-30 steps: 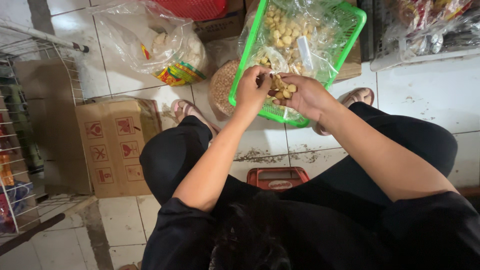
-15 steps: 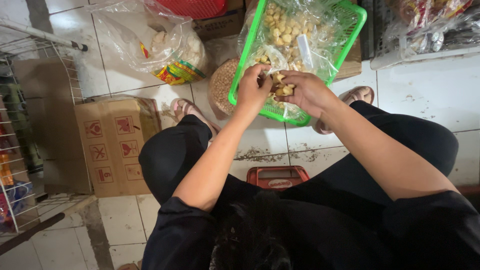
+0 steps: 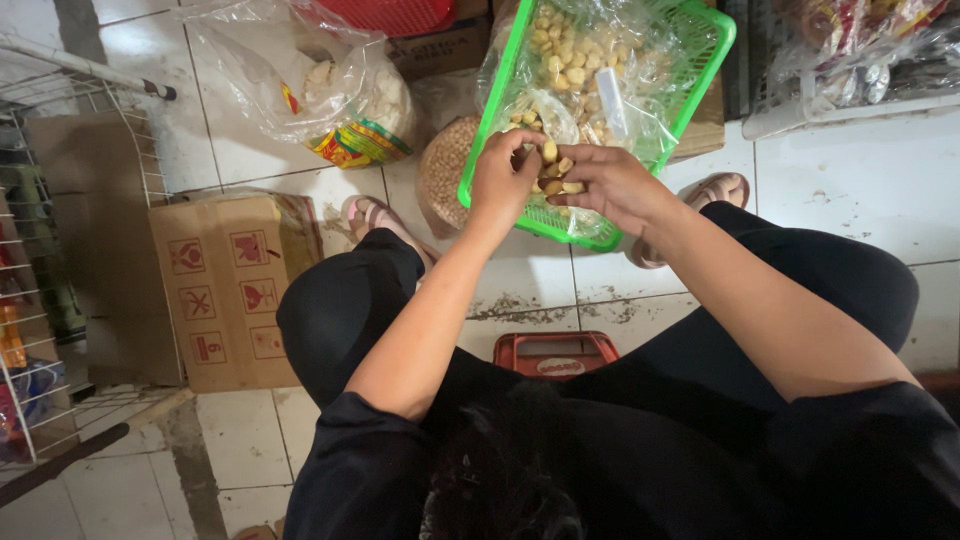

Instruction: The person places snacks or dried food items into small plastic bags by hand and seals them.

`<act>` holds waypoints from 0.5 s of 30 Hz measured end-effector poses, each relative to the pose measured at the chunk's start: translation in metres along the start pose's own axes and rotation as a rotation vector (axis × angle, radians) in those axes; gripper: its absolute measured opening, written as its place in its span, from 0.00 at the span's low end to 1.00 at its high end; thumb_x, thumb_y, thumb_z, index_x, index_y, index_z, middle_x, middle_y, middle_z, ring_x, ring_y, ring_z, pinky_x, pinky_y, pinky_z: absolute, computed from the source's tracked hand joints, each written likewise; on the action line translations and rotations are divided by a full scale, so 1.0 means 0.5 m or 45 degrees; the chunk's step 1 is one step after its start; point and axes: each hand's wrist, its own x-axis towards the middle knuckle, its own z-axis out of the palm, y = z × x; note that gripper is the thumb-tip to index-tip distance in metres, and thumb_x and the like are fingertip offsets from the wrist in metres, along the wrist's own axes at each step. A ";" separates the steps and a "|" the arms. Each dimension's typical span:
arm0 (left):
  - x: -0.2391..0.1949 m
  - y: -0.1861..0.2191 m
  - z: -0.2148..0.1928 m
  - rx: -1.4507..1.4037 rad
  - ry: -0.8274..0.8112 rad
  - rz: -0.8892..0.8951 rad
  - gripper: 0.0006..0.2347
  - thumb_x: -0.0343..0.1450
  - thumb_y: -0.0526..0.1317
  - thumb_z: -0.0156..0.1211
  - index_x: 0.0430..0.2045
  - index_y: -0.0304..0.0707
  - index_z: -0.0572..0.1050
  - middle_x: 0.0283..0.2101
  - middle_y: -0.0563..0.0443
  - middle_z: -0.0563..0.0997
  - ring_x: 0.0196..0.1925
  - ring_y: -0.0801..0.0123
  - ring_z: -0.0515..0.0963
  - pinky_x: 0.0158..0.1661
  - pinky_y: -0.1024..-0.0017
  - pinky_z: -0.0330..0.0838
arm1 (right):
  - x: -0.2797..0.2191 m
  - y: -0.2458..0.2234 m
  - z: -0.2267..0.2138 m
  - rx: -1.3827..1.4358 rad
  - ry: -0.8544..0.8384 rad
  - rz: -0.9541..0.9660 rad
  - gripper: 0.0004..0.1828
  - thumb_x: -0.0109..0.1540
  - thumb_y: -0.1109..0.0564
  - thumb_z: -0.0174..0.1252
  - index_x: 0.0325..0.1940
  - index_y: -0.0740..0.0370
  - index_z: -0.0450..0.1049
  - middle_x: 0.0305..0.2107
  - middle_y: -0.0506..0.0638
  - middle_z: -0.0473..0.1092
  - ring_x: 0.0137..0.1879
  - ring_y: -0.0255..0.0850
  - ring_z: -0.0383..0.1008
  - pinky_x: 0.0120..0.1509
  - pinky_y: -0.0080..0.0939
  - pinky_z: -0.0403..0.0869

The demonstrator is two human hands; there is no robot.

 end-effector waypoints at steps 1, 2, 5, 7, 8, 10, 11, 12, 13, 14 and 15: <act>-0.001 0.003 -0.001 0.014 0.007 0.010 0.05 0.70 0.32 0.62 0.37 0.37 0.79 0.38 0.46 0.78 0.34 0.65 0.79 0.38 0.69 0.74 | 0.003 0.006 -0.002 -0.018 0.009 -0.006 0.21 0.66 0.68 0.47 0.64 0.75 0.66 0.50 0.60 0.73 0.51 0.46 0.79 0.60 0.47 0.79; 0.000 0.005 -0.002 0.029 0.015 0.021 0.04 0.70 0.32 0.63 0.37 0.37 0.79 0.36 0.46 0.77 0.34 0.64 0.79 0.38 0.69 0.74 | 0.006 0.011 -0.003 -0.037 0.018 -0.012 0.22 0.66 0.69 0.48 0.64 0.75 0.66 0.50 0.59 0.73 0.51 0.46 0.79 0.60 0.46 0.79; 0.003 0.012 -0.003 0.054 0.066 0.081 0.04 0.71 0.32 0.63 0.36 0.38 0.79 0.37 0.46 0.76 0.35 0.63 0.79 0.39 0.68 0.74 | 0.012 0.020 -0.005 -0.061 0.023 -0.029 0.22 0.65 0.69 0.48 0.65 0.74 0.67 0.50 0.59 0.73 0.50 0.45 0.79 0.59 0.45 0.80; 0.002 0.020 -0.006 0.089 0.083 0.093 0.04 0.71 0.32 0.62 0.36 0.40 0.78 0.39 0.47 0.75 0.36 0.62 0.79 0.39 0.67 0.74 | 0.012 0.020 -0.005 -0.073 0.026 -0.029 0.21 0.66 0.69 0.48 0.64 0.74 0.67 0.49 0.59 0.73 0.49 0.45 0.79 0.59 0.45 0.80; -0.002 0.026 -0.008 0.118 0.079 0.081 0.04 0.71 0.32 0.62 0.36 0.40 0.78 0.40 0.47 0.75 0.37 0.61 0.79 0.38 0.67 0.74 | 0.012 0.019 -0.005 -0.081 0.031 -0.024 0.21 0.66 0.68 0.48 0.64 0.73 0.67 0.49 0.59 0.74 0.49 0.45 0.79 0.59 0.45 0.80; -0.009 0.040 -0.012 0.187 0.079 0.098 0.04 0.71 0.32 0.61 0.36 0.42 0.77 0.41 0.47 0.75 0.38 0.59 0.80 0.38 0.65 0.74 | 0.011 0.018 -0.004 -0.084 0.029 -0.022 0.20 0.66 0.68 0.48 0.63 0.73 0.68 0.48 0.59 0.74 0.49 0.45 0.79 0.58 0.45 0.81; -0.011 0.046 -0.014 0.227 0.083 0.127 0.05 0.71 0.32 0.61 0.36 0.43 0.77 0.42 0.47 0.75 0.39 0.57 0.80 0.38 0.64 0.73 | 0.011 0.018 -0.004 -0.078 0.023 -0.025 0.20 0.66 0.69 0.48 0.63 0.74 0.68 0.48 0.59 0.74 0.49 0.44 0.79 0.57 0.45 0.81; -0.013 0.052 -0.015 0.267 0.085 0.155 0.05 0.71 0.32 0.61 0.36 0.43 0.77 0.42 0.48 0.75 0.41 0.56 0.80 0.38 0.63 0.73 | 0.011 0.019 -0.004 -0.071 0.017 -0.027 0.19 0.66 0.69 0.48 0.62 0.75 0.69 0.48 0.58 0.74 0.49 0.44 0.79 0.57 0.45 0.81; -0.014 0.057 -0.016 0.288 0.078 0.143 0.05 0.71 0.32 0.61 0.36 0.44 0.76 0.43 0.48 0.75 0.40 0.56 0.81 0.38 0.63 0.73 | 0.011 0.020 -0.004 -0.070 0.002 -0.030 0.19 0.66 0.69 0.48 0.62 0.74 0.69 0.48 0.58 0.74 0.48 0.44 0.79 0.57 0.45 0.80; -0.014 0.061 -0.018 0.310 0.073 0.133 0.05 0.71 0.32 0.60 0.36 0.44 0.76 0.43 0.49 0.75 0.40 0.55 0.81 0.38 0.62 0.73 | 0.011 0.019 -0.004 -0.070 -0.015 -0.034 0.19 0.66 0.69 0.48 0.62 0.74 0.69 0.49 0.58 0.74 0.48 0.43 0.79 0.57 0.44 0.80; -0.014 0.064 -0.019 0.331 0.067 0.122 0.05 0.71 0.32 0.60 0.36 0.44 0.76 0.43 0.50 0.75 0.40 0.55 0.81 0.37 0.61 0.73 | 0.011 0.019 -0.003 -0.069 -0.032 -0.038 0.19 0.66 0.69 0.48 0.62 0.73 0.69 0.49 0.57 0.74 0.48 0.43 0.79 0.56 0.44 0.80</act>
